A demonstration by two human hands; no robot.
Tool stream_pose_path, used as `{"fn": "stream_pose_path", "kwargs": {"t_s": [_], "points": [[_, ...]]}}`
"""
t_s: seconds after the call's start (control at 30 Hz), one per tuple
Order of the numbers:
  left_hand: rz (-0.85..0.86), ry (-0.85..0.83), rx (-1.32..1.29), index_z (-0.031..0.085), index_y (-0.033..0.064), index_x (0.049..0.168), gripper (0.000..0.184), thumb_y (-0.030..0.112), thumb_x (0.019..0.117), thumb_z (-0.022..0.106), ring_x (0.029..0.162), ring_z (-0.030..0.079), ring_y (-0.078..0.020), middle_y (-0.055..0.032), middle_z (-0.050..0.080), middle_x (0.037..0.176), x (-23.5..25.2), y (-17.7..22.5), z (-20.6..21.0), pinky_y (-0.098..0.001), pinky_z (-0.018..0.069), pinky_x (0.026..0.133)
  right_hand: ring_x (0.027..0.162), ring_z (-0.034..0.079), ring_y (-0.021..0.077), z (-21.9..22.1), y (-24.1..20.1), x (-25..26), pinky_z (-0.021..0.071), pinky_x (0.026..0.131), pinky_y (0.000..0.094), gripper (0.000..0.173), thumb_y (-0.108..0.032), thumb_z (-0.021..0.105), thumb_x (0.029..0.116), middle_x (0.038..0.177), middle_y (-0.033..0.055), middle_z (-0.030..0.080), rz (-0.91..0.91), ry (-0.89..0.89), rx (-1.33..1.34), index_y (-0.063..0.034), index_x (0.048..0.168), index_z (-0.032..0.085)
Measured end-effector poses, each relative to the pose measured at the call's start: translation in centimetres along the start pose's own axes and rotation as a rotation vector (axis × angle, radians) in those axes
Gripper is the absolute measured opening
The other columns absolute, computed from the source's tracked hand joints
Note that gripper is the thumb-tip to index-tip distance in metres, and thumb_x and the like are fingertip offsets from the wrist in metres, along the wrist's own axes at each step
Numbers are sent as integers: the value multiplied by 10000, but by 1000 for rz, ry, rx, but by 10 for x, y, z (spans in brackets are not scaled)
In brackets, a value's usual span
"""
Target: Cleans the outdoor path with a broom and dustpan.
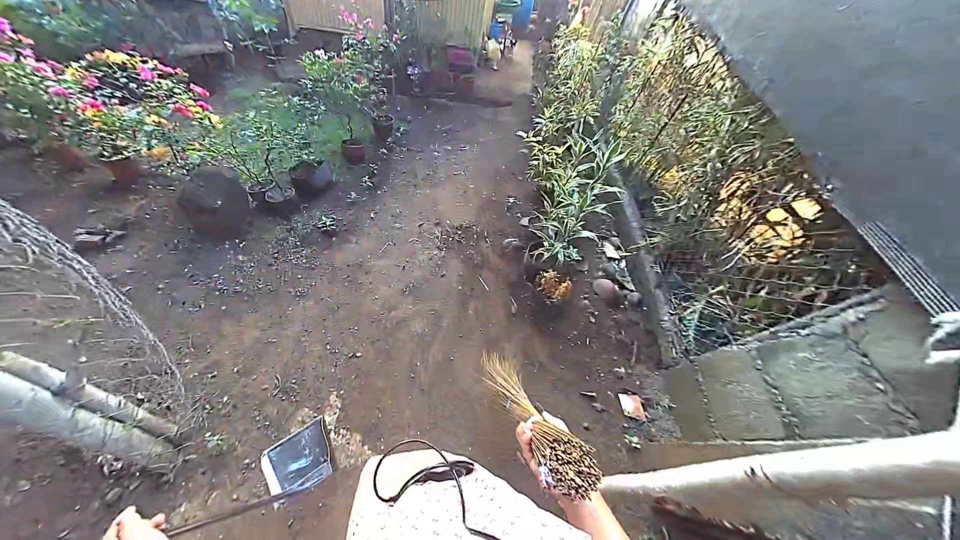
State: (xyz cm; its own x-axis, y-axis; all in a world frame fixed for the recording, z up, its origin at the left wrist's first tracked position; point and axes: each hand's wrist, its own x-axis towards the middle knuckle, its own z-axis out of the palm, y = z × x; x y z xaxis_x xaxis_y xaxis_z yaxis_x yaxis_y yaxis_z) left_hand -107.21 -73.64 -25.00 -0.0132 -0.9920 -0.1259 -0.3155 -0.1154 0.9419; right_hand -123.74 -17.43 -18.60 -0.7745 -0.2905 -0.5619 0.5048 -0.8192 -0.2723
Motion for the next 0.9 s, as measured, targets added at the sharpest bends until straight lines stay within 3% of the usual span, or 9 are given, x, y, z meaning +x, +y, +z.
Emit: {"fn": "stream_pose_path", "kwargs": {"t_s": [0.1,0.2,0.37,0.47,0.6,0.77,0.9], "points": [[-31,3,-62,495,-11,1354,383,271,1100,440,675,482,-9,-12,502,949,20,43,80,-202,458,658,669,725,152,42,-12,79,605,573,235,456,-393,293,1076,764,69,691,65,89,60,-90,908,590],[-72,-26,-70,487,2,1364,389,284,1098,460,703,477,-29,-19,500,955,45,75,167,-223,447,668,613,710,176,69,-18,152,598,527,266,387,-360,305,1052,728,81,673,81,136,72,-98,918,556],[-108,-92,-59,499,-5,1327,378,262,1065,556,661,492,-32,-32,513,924,92,133,325,-215,457,601,580,704,203,118,-26,259,599,513,297,375,-317,298,1058,697,104,673,82,216,10,-79,922,553],[-103,-198,-19,514,-27,1340,393,255,1068,547,712,497,-58,-62,533,975,104,180,416,-236,460,655,563,692,191,154,-37,304,585,497,289,386,-325,272,1063,686,96,668,112,270,-45,-88,935,548],[-26,-413,40,586,-36,1210,311,241,1081,526,624,512,-23,-2,526,827,105,232,550,-194,467,607,574,691,172,186,-49,362,585,516,271,394,-278,256,1066,690,91,676,110,301,-124,-80,903,556],[103,-656,44,611,-61,1079,269,184,1089,500,617,548,9,23,574,783,93,249,712,-163,500,632,541,657,171,216,-76,454,574,502,292,286,-168,328,1075,663,84,648,131,444,-336,-64,911,538],[96,-784,160,625,-39,1110,283,210,1094,493,659,564,-11,11,605,805,99,245,824,-193,480,621,559,662,194,234,-105,532,580,513,329,98,-87,475,1023,685,101,646,84,575,-470,-19,1067,530]]}}
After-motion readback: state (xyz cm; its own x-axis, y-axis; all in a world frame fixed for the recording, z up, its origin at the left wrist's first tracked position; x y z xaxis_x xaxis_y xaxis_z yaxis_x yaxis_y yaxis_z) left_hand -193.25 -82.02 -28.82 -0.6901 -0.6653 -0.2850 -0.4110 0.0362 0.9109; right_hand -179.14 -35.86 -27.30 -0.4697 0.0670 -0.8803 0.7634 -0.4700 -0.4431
